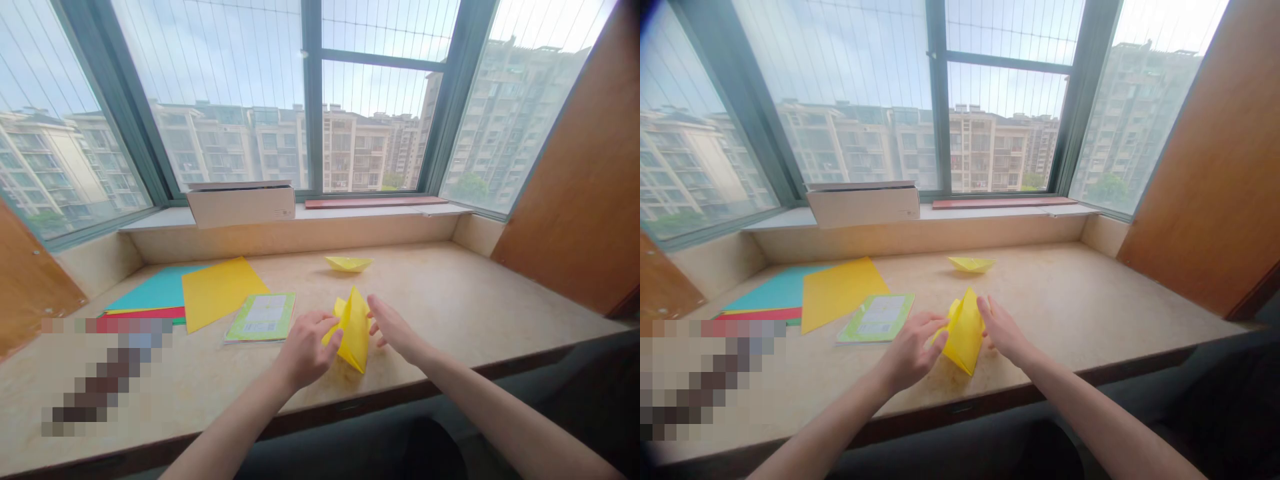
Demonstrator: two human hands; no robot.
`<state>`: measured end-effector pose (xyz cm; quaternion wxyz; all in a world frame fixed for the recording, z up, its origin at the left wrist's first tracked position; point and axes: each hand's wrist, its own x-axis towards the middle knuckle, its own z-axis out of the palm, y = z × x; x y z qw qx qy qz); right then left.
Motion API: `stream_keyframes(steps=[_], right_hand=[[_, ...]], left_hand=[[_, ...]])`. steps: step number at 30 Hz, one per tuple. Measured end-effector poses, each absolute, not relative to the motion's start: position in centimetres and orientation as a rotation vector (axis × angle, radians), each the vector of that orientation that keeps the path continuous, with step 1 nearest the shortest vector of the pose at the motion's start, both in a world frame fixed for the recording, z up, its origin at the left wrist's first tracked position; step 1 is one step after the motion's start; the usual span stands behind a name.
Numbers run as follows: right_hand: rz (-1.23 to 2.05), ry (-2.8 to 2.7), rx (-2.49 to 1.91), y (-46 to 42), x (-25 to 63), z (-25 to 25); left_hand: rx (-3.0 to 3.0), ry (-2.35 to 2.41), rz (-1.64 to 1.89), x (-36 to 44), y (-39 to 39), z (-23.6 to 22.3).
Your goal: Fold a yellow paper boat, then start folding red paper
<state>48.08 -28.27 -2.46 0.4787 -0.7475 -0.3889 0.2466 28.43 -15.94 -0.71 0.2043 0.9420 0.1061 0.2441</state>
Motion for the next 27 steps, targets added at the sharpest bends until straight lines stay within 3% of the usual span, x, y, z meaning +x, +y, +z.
stream_keyframes(steps=[11, 19, 27], right_hand=[[1.064, -0.999, -1.748, -28.5, 48.0, 2.5], [0.993, -0.994, -1.608, -25.4, 49.7, 0.0], [0.956, -1.05, -1.699, -25.0, 55.6, -2.5]], left_hand=[[2.673, -0.012, 0.123, 30.2, -16.2, 2.0], [2.921, 0.216, 0.07, 32.9, -14.6, 0.0], [2.743, 0.066, -0.095, 33.4, -10.6, -2.3]])
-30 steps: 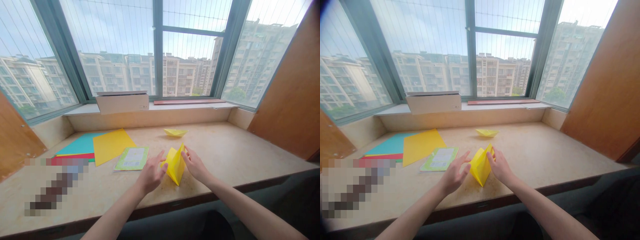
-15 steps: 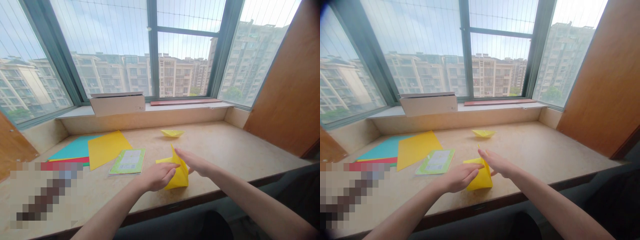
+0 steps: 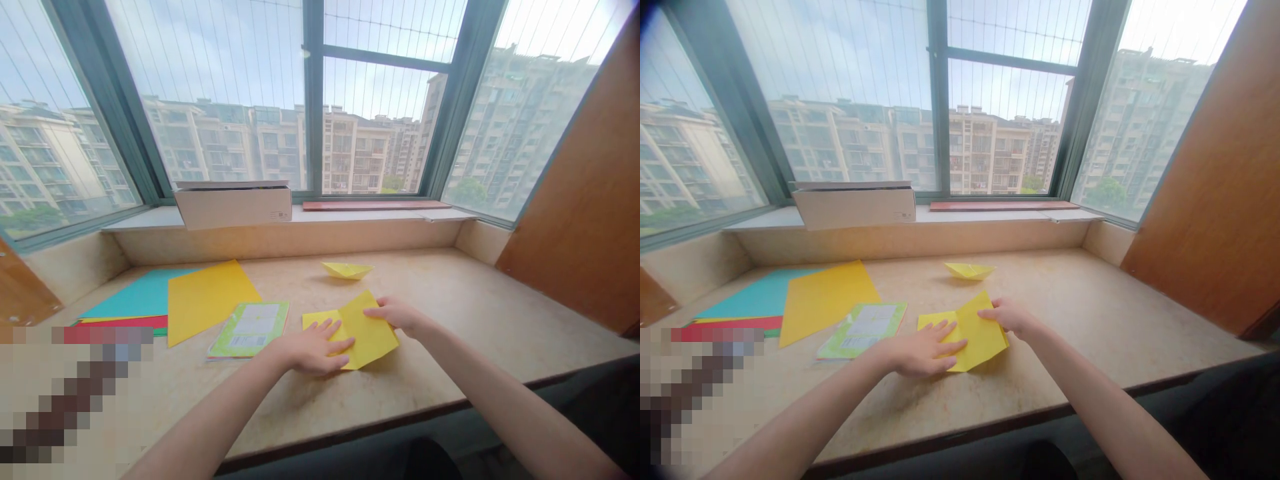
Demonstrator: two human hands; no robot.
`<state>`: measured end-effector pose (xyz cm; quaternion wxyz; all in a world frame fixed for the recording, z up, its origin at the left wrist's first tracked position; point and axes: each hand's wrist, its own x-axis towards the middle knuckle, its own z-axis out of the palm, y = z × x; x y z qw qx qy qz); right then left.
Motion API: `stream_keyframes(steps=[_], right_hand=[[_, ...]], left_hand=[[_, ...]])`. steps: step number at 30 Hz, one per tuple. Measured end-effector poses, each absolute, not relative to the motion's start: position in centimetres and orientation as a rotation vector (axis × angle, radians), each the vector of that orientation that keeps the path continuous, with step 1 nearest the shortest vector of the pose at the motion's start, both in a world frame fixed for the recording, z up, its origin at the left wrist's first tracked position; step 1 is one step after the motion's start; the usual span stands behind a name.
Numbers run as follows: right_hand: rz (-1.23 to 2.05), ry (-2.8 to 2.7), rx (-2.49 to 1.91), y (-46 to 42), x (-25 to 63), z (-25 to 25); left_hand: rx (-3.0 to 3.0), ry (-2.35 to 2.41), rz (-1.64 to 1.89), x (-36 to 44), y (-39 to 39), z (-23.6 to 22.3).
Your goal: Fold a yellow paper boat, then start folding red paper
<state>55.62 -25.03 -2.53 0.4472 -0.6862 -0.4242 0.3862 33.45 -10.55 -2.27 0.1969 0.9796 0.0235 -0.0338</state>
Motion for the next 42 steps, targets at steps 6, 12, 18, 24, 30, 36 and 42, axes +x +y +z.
stream_keyframes(steps=[6, 12, 18, 24, 30, 36, 42], right_hand=[[0.74, -1.194, -1.793, -25.2, 55.2, -4.9], [0.328, -1.455, -1.791, -25.9, 53.2, -5.9], [0.152, -1.678, -1.764, -26.1, 53.4, -7.2], [0.09, -1.849, -1.733, -26.1, 53.8, -7.6], [0.065, -1.925, -1.763, -26.0, 53.8, -7.6], [0.114, -1.978, -1.829, -26.2, 54.0, -6.9], [0.145, -2.049, -1.899, -29.3, 53.4, -5.0]], left_hand=[[2.695, -0.019, -0.086, 35.4, -7.8, -2.0], [2.774, 0.044, 0.166, 36.9, -8.2, -3.4], [2.809, 0.222, 0.421, 37.9, -9.4, -6.4], [2.813, 0.251, 0.47, 38.2, -8.9, -7.5], [2.848, 0.212, 0.471, 37.9, -9.1, -7.1], [2.908, 0.199, 0.416, 37.9, -9.5, -6.2], [2.952, 0.152, 0.393, 37.8, -9.5, -5.8]])
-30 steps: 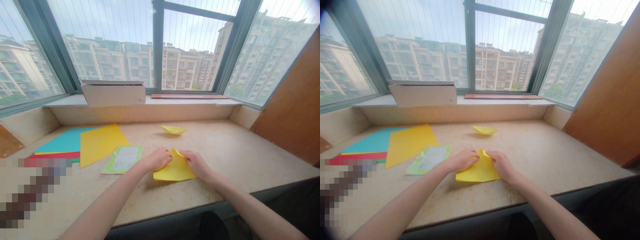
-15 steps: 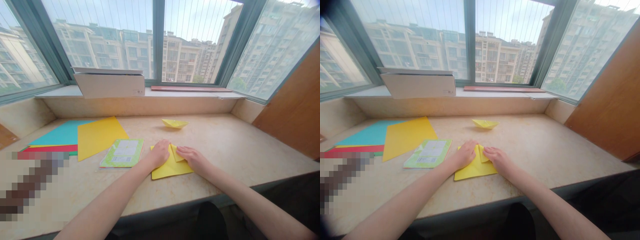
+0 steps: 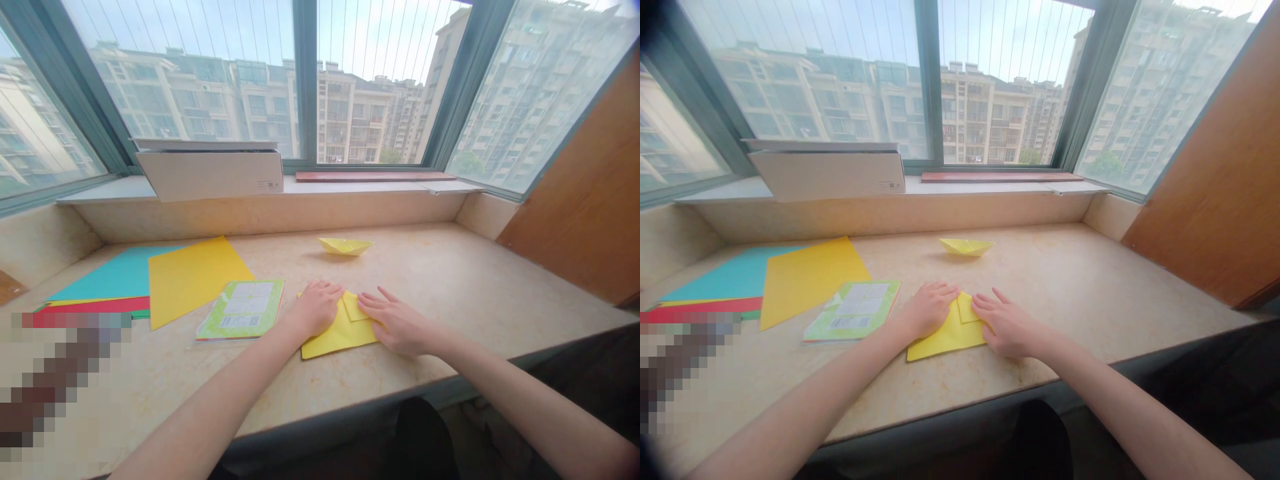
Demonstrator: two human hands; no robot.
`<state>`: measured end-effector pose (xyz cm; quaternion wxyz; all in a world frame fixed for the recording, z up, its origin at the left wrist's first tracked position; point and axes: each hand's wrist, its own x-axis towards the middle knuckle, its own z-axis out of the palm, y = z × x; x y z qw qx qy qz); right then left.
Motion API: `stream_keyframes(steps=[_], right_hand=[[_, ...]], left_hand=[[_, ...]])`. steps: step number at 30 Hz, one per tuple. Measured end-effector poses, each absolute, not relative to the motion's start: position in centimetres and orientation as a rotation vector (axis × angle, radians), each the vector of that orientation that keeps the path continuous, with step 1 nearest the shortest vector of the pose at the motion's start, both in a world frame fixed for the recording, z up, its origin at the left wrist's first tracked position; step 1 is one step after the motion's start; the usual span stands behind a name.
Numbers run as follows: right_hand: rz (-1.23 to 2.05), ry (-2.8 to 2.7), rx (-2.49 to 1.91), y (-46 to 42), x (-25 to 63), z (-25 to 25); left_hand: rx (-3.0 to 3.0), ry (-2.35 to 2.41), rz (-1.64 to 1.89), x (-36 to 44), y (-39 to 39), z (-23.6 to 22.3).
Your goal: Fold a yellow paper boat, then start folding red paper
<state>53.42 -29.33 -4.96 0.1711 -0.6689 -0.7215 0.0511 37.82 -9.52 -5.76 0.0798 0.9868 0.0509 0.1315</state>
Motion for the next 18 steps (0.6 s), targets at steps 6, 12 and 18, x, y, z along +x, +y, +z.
stream_keyframes(steps=[6, 12, 18], right_hand=[[0.148, -2.007, -2.013, -31.8, 52.7, -5.4], [0.021, -2.115, -2.018, -30.7, 53.4, -4.9], [-0.17, -2.145, -2.023, -28.1, 54.4, -3.8]], left_hand=[[2.966, 0.128, 0.379, 37.8, -9.3, -6.0], [3.038, 0.059, 0.314, 37.5, -9.5, -5.2], [3.129, 0.058, 0.166, 36.5, -9.9, -3.2]])
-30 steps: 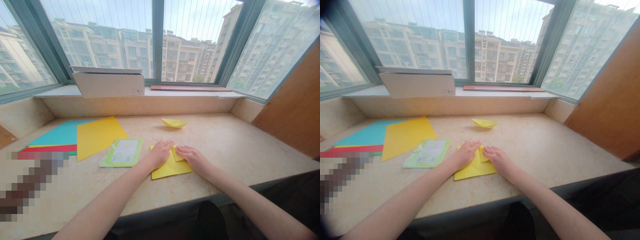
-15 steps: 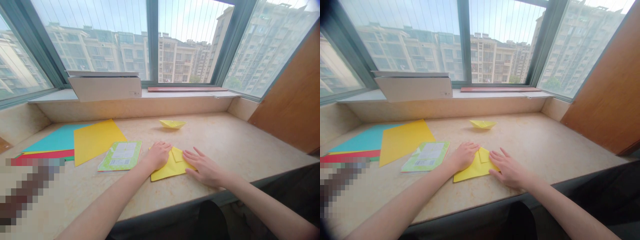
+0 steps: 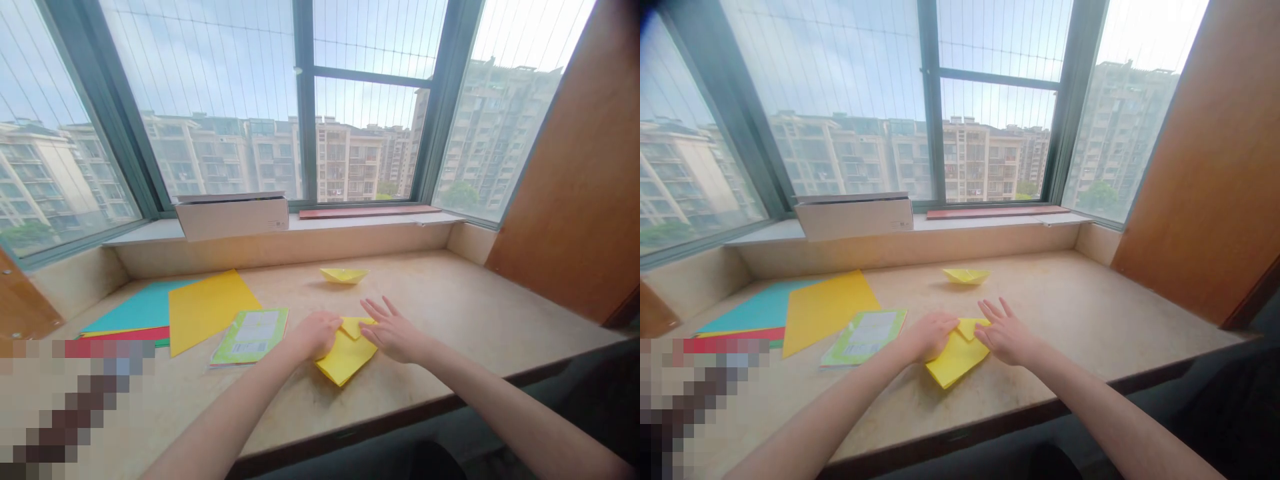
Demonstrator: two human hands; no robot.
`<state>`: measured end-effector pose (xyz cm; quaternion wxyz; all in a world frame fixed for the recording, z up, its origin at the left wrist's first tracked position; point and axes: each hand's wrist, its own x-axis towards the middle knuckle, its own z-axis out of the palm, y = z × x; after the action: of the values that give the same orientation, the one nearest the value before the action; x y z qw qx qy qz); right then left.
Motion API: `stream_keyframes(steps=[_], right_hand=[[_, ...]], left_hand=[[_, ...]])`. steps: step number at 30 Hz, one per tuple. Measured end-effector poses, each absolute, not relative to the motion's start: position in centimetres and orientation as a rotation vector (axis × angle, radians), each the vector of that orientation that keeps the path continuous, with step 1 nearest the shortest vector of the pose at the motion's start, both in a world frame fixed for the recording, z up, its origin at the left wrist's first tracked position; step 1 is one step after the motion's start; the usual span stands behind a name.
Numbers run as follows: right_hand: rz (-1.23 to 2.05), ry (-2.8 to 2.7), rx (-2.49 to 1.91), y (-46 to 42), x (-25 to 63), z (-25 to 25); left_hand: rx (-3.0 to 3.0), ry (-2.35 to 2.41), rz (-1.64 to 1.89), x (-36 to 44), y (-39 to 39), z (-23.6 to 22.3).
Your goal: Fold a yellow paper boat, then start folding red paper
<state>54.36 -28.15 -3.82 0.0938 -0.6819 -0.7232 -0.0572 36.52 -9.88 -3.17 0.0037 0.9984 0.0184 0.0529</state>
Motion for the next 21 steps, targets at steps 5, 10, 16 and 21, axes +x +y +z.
stream_keyframes(steps=[5, 10, 16, 21], right_hand=[[-0.17, -2.194, -1.99, -24.8, 54.8, -2.2], [-0.074, -2.293, -1.847, -25.2, 52.7, -0.9], [0.218, -2.376, -1.662, -30.5, 50.1, -1.5], [0.251, -2.3, -1.686, -31.9, 52.3, -2.3]], left_hand=[[3.176, 0.072, 0.089, 34.4, -11.5, -1.9], [3.183, 0.038, 0.114, 33.6, -12.7, -2.3], [3.168, 0.067, 0.161, 34.2, -12.3, -3.1], [3.156, 0.047, 0.188, 34.5, -12.4, -2.7]])
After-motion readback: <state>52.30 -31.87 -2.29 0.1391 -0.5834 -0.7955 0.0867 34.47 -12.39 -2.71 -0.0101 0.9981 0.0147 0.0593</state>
